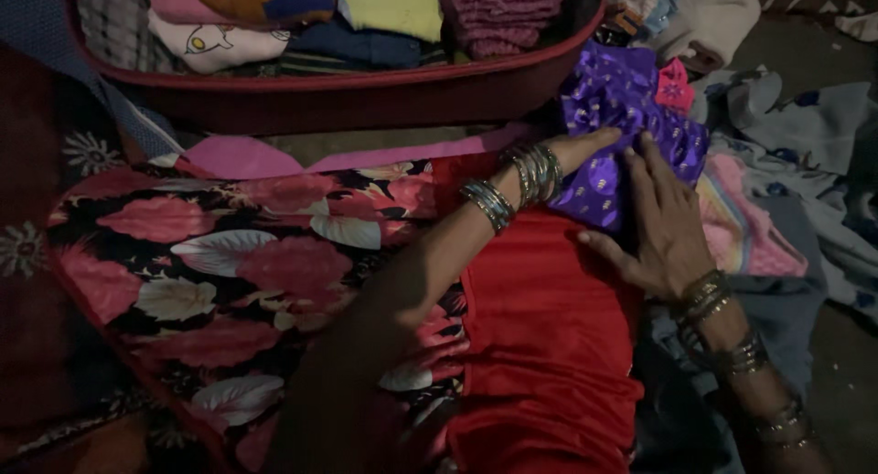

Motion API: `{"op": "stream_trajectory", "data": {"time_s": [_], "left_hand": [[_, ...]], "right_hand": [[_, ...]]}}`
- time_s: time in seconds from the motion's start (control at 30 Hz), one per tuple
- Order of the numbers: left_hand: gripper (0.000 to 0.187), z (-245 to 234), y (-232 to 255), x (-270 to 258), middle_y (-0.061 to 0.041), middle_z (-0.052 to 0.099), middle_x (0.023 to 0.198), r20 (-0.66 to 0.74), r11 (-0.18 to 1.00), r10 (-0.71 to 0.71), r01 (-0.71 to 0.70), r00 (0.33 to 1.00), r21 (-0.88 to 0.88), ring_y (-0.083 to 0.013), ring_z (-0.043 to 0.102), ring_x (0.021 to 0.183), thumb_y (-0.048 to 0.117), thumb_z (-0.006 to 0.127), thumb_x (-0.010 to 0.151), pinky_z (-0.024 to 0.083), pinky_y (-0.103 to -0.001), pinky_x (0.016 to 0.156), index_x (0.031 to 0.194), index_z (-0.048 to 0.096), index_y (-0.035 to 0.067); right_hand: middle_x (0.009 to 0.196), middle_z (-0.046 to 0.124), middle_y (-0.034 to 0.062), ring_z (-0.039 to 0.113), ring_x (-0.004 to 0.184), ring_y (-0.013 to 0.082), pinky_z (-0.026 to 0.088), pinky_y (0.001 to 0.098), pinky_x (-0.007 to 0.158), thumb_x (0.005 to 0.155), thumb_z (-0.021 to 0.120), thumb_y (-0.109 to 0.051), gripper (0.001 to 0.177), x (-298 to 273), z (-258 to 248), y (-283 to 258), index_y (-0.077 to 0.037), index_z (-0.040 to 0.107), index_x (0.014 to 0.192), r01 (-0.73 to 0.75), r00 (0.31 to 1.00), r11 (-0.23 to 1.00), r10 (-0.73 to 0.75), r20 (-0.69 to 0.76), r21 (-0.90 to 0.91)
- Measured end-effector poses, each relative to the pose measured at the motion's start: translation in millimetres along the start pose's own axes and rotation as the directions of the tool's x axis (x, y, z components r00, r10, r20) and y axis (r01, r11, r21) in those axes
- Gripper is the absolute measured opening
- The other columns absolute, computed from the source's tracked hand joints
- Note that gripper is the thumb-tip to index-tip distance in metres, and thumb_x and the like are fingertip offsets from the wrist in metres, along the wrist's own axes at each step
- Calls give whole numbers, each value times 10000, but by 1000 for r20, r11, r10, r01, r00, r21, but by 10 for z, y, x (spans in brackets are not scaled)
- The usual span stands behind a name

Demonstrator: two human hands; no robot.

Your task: The person folds various pieces of clothing, including a pink cloth, an orange cloth, a purple patterned cloth, and a pink striped cloth, and places them into a suitcase.

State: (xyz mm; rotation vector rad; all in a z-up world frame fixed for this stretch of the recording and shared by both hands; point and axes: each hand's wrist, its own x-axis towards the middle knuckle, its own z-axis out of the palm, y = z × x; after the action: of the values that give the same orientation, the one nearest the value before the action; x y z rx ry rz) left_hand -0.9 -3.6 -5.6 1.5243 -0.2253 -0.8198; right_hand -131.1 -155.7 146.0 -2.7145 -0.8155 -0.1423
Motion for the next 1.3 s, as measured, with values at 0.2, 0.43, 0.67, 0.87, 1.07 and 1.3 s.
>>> {"op": "stream_trajectory", "data": {"time_s": [0.2,0.43,0.67,0.87,1.07,1.3], "left_hand": [[864,80,-63,227,-88,208,1708,27,987,140,-138,990,-87,-230,171,1576,670,372,958,173,-376,1245,1612,259,118],[960,156,315,-235,-209,305,1644,-124,985,-155,163,980,55,-374,288,1512,708,509,909,290,-453,1208,1579,351,39],[698,377,634,-910,-145,615,1293,-178,619,722,-510,669,597,-330,634,1223,695,503,992,508,-478,1041,1335,582,91],[740,147,739,-884,-220,573,1351,217,831,198,-280,956,480,-366,569,1232,663,488,1002,459,-514,1045,1343,569,11],[750,-120,216,-882,-226,504,1410,2,985,163,-162,987,62,-363,502,1293,631,512,994,401,-529,1084,1389,511,-6],[778,-151,-435,-702,-234,424,1479,19,550,-98,70,995,-832,-360,423,1364,594,539,984,334,-546,1130,1443,444,-26]], "right_hand": [[1608,369,235,472,1404,406,436,548,1065,727,804,-442,1072,63,-138,58,-45,283,1576,45,999,998,-45,20,-44],[1555,529,102,597,1260,303,558,448,939,536,802,-113,1103,-94,-305,75,-166,397,1561,3,971,961,64,232,-278],[1458,553,112,609,1239,320,532,505,892,569,853,-282,1018,-349,-460,-290,-177,444,1495,138,970,940,-65,234,-312],[1359,672,31,735,1052,190,601,356,897,746,752,-284,933,-177,-966,-409,-328,395,1606,-120,723,984,177,668,-131],[993,778,80,734,827,178,629,360,799,888,705,-386,650,314,-961,505,-221,532,1492,-218,556,976,107,824,20],[1221,704,192,700,1025,287,597,401,900,818,737,-351,660,1476,71,1933,-60,588,1391,361,895,930,-366,256,69]]}}
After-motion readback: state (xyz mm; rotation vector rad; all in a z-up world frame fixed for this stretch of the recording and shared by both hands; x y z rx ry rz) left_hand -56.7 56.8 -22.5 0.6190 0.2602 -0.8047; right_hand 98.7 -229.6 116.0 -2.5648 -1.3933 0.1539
